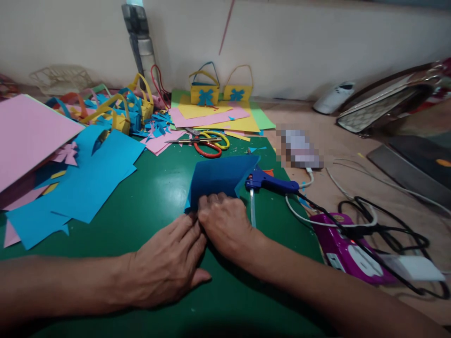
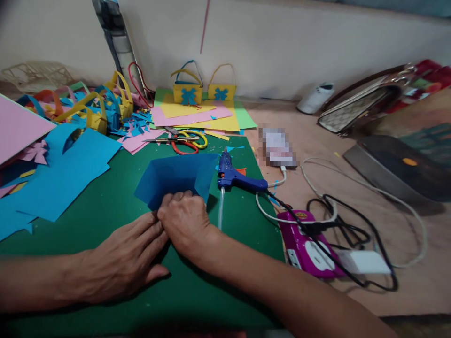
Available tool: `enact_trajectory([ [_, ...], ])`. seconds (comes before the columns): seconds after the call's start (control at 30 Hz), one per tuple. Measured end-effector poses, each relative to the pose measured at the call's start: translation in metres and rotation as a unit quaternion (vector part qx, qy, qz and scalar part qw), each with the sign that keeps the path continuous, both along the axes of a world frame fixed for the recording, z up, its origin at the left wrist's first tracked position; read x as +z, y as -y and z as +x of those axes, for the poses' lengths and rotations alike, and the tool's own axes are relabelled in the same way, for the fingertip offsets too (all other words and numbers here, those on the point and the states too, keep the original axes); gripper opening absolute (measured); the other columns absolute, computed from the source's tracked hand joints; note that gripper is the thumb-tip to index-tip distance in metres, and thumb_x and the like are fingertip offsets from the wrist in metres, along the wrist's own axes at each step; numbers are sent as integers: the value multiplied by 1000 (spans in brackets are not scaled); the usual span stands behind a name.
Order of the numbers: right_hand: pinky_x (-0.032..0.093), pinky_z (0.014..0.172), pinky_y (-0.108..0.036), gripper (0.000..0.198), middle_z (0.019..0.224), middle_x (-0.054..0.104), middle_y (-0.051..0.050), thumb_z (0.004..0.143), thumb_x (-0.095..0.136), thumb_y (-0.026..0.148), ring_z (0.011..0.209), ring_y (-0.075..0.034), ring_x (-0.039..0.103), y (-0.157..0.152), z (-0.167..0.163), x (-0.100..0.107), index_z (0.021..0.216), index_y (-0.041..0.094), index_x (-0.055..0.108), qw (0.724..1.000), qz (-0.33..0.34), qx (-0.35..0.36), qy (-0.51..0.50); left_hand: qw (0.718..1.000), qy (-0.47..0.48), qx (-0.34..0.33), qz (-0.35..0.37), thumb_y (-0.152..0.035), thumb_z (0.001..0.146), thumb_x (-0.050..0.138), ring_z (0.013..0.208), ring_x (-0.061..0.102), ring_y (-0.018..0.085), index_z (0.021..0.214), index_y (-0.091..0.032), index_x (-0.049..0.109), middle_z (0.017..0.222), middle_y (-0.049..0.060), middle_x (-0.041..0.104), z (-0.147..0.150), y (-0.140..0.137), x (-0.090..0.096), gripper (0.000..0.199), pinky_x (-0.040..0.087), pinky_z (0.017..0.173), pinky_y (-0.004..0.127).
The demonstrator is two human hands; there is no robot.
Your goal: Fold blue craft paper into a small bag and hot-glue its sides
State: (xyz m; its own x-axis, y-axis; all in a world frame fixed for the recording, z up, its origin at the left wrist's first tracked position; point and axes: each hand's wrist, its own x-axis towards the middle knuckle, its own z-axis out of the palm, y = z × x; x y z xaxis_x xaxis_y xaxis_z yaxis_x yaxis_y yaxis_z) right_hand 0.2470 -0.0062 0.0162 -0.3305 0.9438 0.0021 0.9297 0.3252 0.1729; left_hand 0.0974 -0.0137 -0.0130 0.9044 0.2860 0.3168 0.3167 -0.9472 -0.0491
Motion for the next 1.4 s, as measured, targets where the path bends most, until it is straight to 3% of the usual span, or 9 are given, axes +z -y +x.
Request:
enact_trajectory([
  [0.17,42,48,-28,14,72,66,-10,80,49,6,64,-22,62,11,1,8,83,12,62,1000,13,10,19,998,-54,7,-36,-52,87,48,108,53,35,111,-1,56,113,22,59,1,-2,-1,57,43,89,44],
  [0.27,44,51,-31,24,75,67,-9,81,49,8,66,-23,62,27,14,18,101,9,62,997,60,50,24,999,-45,16,-17,-58,88,42,117,46,37,120,0,51,126,24,51,1,-3,-2,67,38,95,45],
  [0.4,45,61,-31,29,83,67,-11,88,38,10,73,-21,61,45,47,27,105,7,61,984,127,120,-18,997,-73,32,-1,-63,88,36,113,49,36,126,0,46,125,23,52,4,-2,-2,75,39,92,44],
  [0.57,43,60,-27,30,71,63,-5,90,36,7,66,-16,59,50,76,23,108,8,60,986,136,88,-50,993,-101,68,-2,-69,84,34,110,49,32,132,-5,43,121,21,54,15,3,4,81,41,83,40],
  [0.8,43,55,-24,40,69,64,-3,88,34,6,60,-12,59,48,77,17,124,7,51,984,105,110,-89,990,-122,77,-10,-69,82,39,100,52,30,137,-10,38,112,19,58,23,4,9,80,44,74,39],
  [0.93,38,50,-26,29,69,66,-4,87,42,11,60,-15,61,45,79,11,110,10,61,990,122,56,-37,989,-123,87,-3,-69,83,38,108,48,31,137,-9,38,119,20,55,24,4,9,81,43,77,39],
  [1.07,34,49,-27,24,68,68,-5,84,44,9,57,-16,61,44,79,5,93,14,66,995,93,32,-25,987,-134,92,7,-70,82,39,106,48,31,133,-5,42,122,22,54,25,4,9,83,44,75,39],
  [1.23,24,44,-28,19,55,65,-2,88,47,22,43,-17,57,41,74,4,92,18,65,997,12,-51,-57,984,-139,104,27,-75,77,39,102,51,30,126,-8,52,121,20,55,30,5,11,84,43,72,37],
  [1.4,33,53,-25,20,70,69,-5,90,42,21,60,-17,64,34,69,9,95,16,61,975,-101,-117,-162,984,-132,111,42,-78,75,38,101,50,31,122,-7,56,121,20,55,33,7,13,87,41,74,38],
])
